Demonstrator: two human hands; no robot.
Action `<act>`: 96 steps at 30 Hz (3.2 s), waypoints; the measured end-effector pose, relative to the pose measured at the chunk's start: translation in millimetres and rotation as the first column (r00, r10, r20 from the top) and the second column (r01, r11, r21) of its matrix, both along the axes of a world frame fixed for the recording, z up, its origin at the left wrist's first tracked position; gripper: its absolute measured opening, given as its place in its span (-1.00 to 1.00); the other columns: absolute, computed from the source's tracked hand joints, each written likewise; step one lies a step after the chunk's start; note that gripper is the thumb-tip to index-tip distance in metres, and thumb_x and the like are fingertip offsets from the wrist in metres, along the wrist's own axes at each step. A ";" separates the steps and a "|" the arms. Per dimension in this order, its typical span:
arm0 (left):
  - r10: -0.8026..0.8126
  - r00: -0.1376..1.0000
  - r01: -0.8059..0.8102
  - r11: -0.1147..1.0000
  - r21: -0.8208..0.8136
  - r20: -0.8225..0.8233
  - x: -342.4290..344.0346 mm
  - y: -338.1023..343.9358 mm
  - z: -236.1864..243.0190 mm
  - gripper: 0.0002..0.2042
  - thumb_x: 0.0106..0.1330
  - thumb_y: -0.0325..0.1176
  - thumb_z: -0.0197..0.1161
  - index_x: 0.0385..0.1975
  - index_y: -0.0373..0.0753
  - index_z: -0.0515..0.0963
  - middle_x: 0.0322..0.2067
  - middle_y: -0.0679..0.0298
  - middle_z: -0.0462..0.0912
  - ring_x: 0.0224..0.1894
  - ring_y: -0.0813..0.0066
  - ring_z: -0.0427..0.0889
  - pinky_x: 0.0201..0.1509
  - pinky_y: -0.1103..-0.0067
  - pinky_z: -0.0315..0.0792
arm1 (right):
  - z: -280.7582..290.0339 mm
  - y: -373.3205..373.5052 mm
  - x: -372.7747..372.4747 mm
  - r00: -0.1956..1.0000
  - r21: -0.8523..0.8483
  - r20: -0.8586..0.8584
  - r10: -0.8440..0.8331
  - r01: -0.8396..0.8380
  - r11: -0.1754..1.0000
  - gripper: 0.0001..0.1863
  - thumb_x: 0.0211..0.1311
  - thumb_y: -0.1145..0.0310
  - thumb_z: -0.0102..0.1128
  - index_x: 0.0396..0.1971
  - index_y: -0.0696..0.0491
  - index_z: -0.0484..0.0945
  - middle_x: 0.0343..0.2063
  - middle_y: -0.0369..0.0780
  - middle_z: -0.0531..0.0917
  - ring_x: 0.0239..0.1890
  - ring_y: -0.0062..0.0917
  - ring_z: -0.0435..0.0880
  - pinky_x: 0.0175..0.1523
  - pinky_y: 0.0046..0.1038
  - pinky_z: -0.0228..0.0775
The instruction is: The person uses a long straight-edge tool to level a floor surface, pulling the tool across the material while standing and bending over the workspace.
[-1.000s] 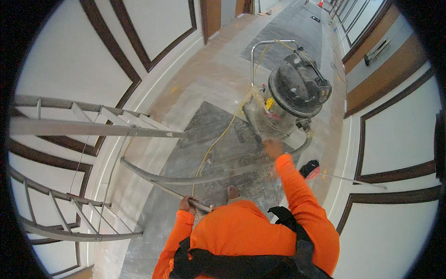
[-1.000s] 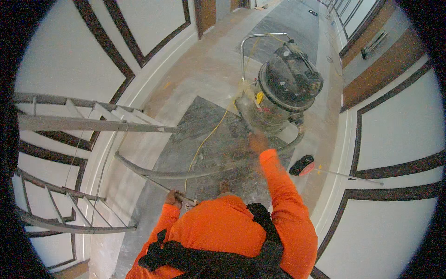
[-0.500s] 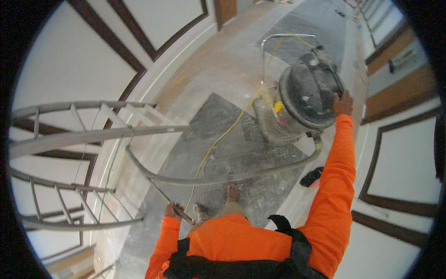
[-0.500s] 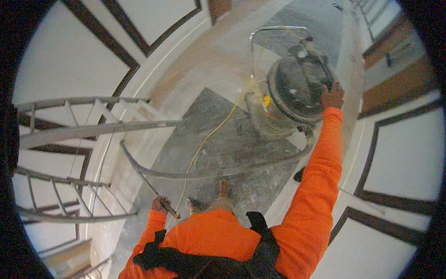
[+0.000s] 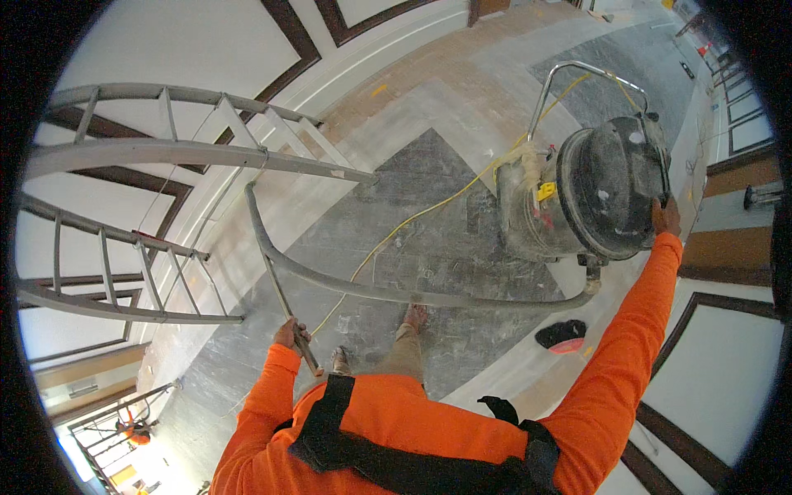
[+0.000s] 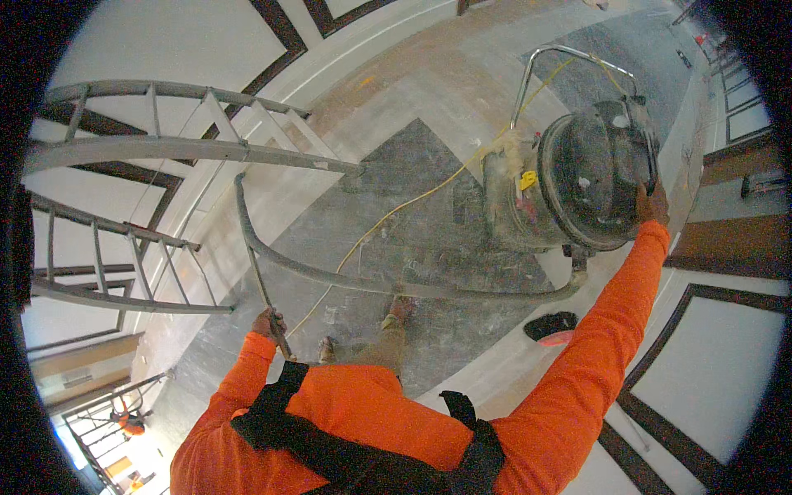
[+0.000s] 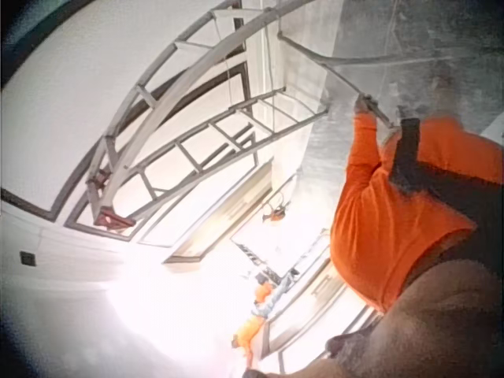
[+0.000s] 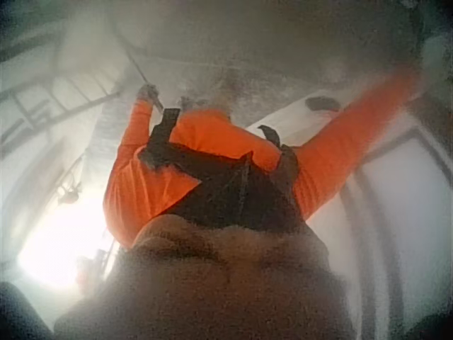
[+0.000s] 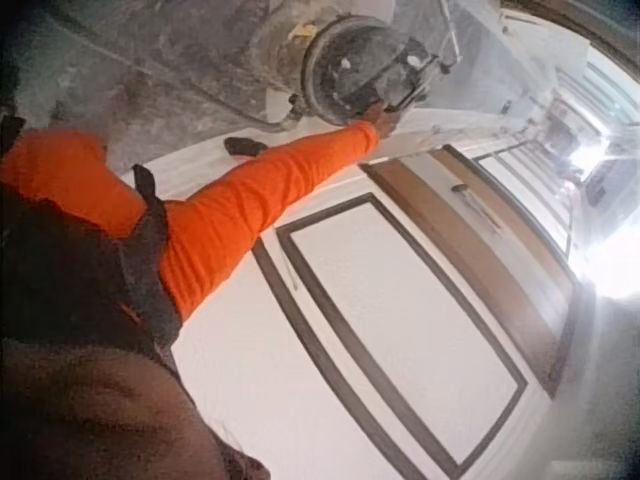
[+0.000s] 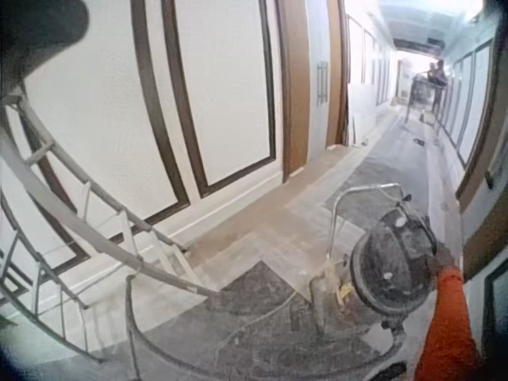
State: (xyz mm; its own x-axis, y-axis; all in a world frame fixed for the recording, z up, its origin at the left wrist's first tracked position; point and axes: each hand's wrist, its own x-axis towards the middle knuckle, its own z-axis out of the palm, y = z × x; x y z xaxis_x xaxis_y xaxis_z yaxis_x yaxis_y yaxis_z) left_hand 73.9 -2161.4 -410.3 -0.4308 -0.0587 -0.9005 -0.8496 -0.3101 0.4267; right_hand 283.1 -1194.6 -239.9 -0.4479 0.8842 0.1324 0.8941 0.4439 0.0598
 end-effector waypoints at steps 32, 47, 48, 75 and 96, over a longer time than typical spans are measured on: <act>0.158 0.987 -0.158 0.987 0.006 -0.034 2.8 -31.2 31.0 -0.76 0.39 -0.16 -0.04 -0.30 -0.24 0.32 -0.58 0.23 0.41 -0.66 0.42 0.39 -0.62 0.39 0.42 | -4.0 -127.2 -30.0 0.957 0.087 -0.099 -0.274 0.282 0.955 -0.31 0.20 -0.25 -0.18 0.30 -0.28 0.18 0.27 -0.14 0.25 0.27 -0.12 0.24 0.24 0.13 0.05; 0.163 0.986 -0.164 0.986 -0.044 -0.017 -2.5 -40.5 22.7 -0.74 0.34 -0.14 0.01 -0.29 -0.25 0.36 -0.51 0.16 0.41 -0.62 0.30 0.41 -0.60 0.37 0.46 | 6.0 -267.7 -36.6 0.892 0.188 -0.108 -0.439 0.452 0.872 -0.30 0.14 -0.30 -0.14 0.27 -0.33 0.24 0.18 -0.17 0.40 0.20 -0.13 0.36 0.18 0.03 0.20; 0.154 0.988 -0.155 0.986 -0.066 -0.012 -10.2 -27.3 28.6 -0.75 0.32 -0.16 0.04 -0.30 -0.24 0.36 -0.51 0.14 0.40 -0.63 0.28 0.41 -0.62 0.38 0.43 | 6.8 -265.6 -23.4 0.899 0.164 -0.104 -0.426 0.438 0.884 -0.30 0.18 -0.28 -0.18 0.30 -0.33 0.18 0.21 -0.11 0.34 0.23 -0.09 0.29 0.21 0.08 0.11; -0.335 0.941 0.326 0.850 0.414 -0.053 -103.1 -100.5 -156.9 -0.62 0.32 0.00 0.03 -0.32 -0.26 0.46 -0.51 0.15 0.57 -0.53 0.16 0.57 -0.34 0.29 0.54 | -69.4 -909.9 -137.9 0.661 -0.850 -0.407 0.630 -0.527 0.004 -0.44 0.26 0.00 -0.01 0.22 -0.09 0.31 -0.24 0.06 0.62 -0.21 -0.05 0.62 -0.15 -0.11 0.43; -0.178 0.971 0.139 0.963 0.230 0.162 -129.9 -192.3 -126.3 -0.64 0.40 -0.10 -0.05 -0.29 -0.37 0.39 -0.55 0.11 0.51 -0.58 0.18 0.55 -0.50 0.26 0.52 | -79.5 -978.2 -158.5 0.508 -0.828 -0.188 0.841 -0.543 0.143 -0.41 0.25 0.01 0.01 0.28 -0.22 0.23 -0.37 -0.05 0.64 -0.40 -0.19 0.64 -0.32 -0.22 0.43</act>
